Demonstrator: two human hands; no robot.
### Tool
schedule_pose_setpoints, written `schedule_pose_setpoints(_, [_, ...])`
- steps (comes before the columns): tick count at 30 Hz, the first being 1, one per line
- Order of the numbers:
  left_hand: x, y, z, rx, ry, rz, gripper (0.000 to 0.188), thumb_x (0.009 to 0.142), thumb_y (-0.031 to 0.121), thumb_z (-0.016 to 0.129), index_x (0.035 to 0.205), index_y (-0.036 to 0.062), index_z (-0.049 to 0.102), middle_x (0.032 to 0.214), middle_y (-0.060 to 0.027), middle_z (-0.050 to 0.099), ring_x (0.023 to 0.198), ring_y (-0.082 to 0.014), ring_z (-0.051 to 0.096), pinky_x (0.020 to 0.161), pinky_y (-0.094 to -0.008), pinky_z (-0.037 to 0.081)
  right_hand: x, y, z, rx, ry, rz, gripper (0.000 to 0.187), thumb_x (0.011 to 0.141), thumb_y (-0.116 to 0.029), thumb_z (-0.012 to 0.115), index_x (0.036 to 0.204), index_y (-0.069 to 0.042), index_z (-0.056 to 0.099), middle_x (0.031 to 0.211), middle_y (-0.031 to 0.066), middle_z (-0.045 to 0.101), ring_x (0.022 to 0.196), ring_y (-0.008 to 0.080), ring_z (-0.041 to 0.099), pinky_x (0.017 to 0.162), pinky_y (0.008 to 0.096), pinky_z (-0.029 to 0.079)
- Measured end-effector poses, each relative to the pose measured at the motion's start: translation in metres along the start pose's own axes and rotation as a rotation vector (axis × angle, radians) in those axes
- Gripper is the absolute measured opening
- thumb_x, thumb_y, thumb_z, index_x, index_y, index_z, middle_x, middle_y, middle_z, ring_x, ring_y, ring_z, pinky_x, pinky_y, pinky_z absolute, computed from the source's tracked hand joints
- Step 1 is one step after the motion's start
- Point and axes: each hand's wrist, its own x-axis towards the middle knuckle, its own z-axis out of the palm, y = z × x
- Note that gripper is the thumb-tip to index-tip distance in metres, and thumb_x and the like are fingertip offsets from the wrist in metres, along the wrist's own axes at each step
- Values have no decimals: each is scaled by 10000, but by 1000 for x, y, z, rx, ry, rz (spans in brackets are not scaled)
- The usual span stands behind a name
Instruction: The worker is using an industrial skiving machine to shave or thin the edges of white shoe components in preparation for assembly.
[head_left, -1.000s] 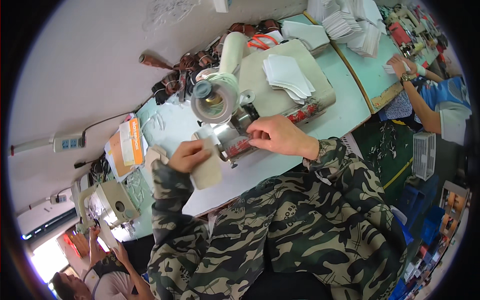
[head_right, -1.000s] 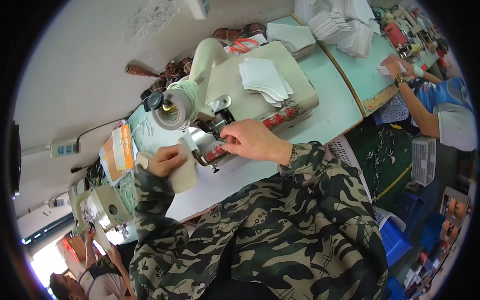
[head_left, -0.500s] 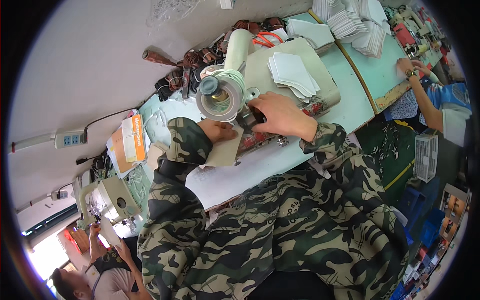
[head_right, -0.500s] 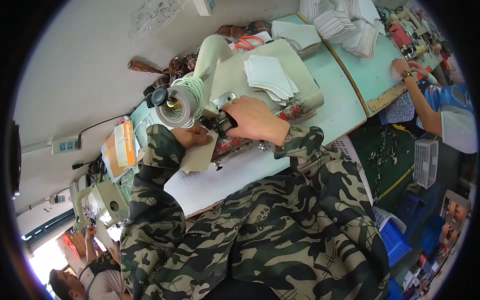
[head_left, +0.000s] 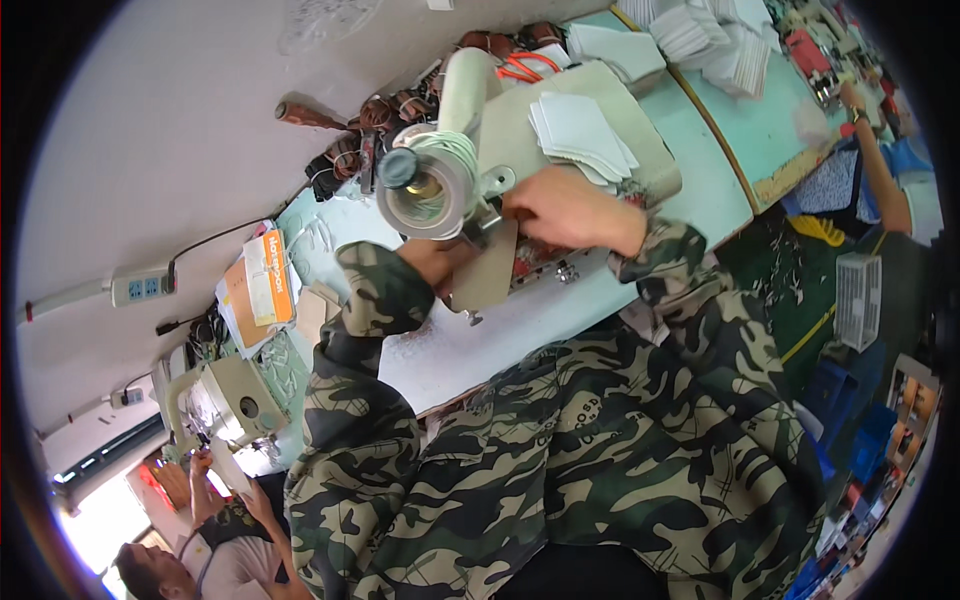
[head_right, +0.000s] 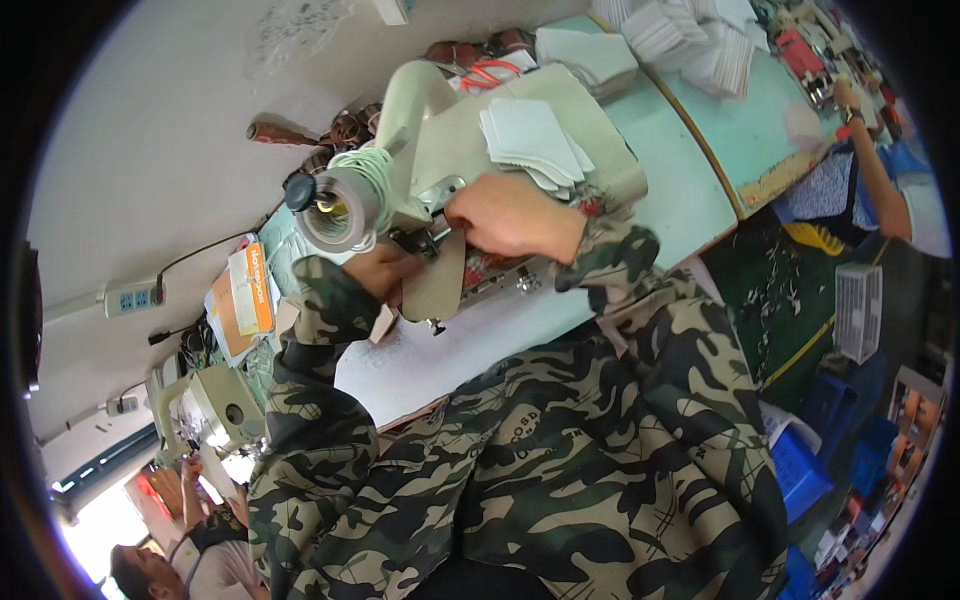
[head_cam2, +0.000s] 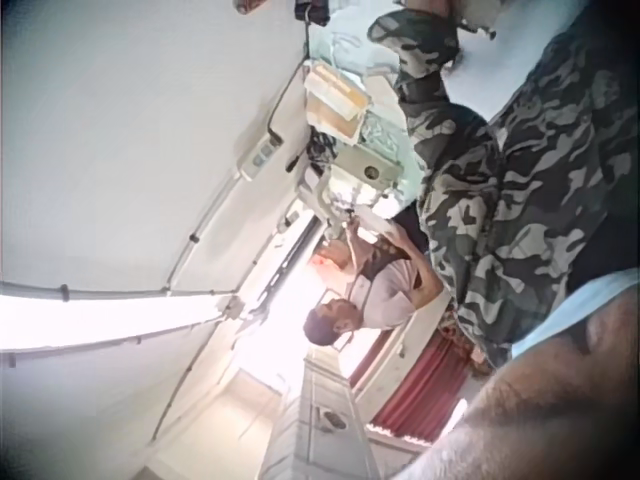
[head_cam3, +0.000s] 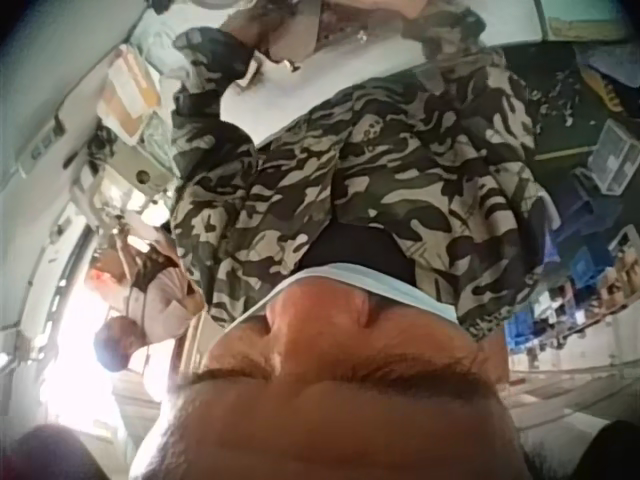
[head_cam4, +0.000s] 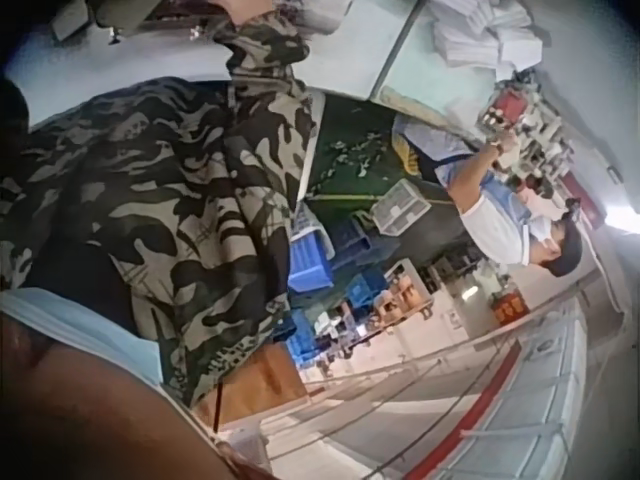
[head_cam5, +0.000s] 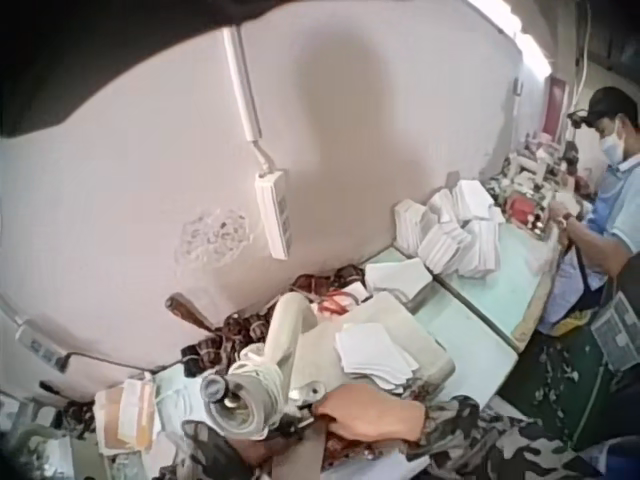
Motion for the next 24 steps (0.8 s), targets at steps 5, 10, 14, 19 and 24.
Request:
schedule_pose_setpoints(5, [-20,-95,-4,-169,279,-340,279,899,270,508,877,12,613,648,-101,610,465,-248,571,512,-379,476,-6,-1,-7,-81,362,-143,336,696,-217,739,993,-95,638,950,78,628,956,295,601,785,414,490])
schedule_pose_setpoints(10, [-43,-156,29,721,396,-573,346,879,402,578,1066,112,603,932,-157,670,859,-385,646,728,-486,504,-14,2,25,-218,221,-157,383,625,-194,804,941,-98,609,882,56,583,870,248,571,738,390,456])
schedule_pose_setpoints(14, [-58,-159,51,579,453,-485,396,850,394,610,1144,129,596,1053,-150,636,915,-380,632,782,-477,500,-33,-4,-11,105,112,-116,195,689,-145,716,843,-95,608,810,91,595,829,273,584,695,385,463])
schedule_pose_setpoints(19, [-70,-165,58,791,718,-184,306,802,297,675,1051,122,642,997,-113,659,837,-373,640,735,-443,509,-36,13,-49,-352,856,45,163,711,-122,670,851,-84,595,808,98,571,795,296,581,698,417,464])
schedule_pose_setpoints(24, [-78,-112,6,-326,322,-256,183,833,138,657,949,-1,683,764,-61,674,700,-130,627,662,-282,494,-49,-5,-12,134,542,49,250,750,-188,710,947,-59,627,821,90,607,775,291,601,670,399,468])
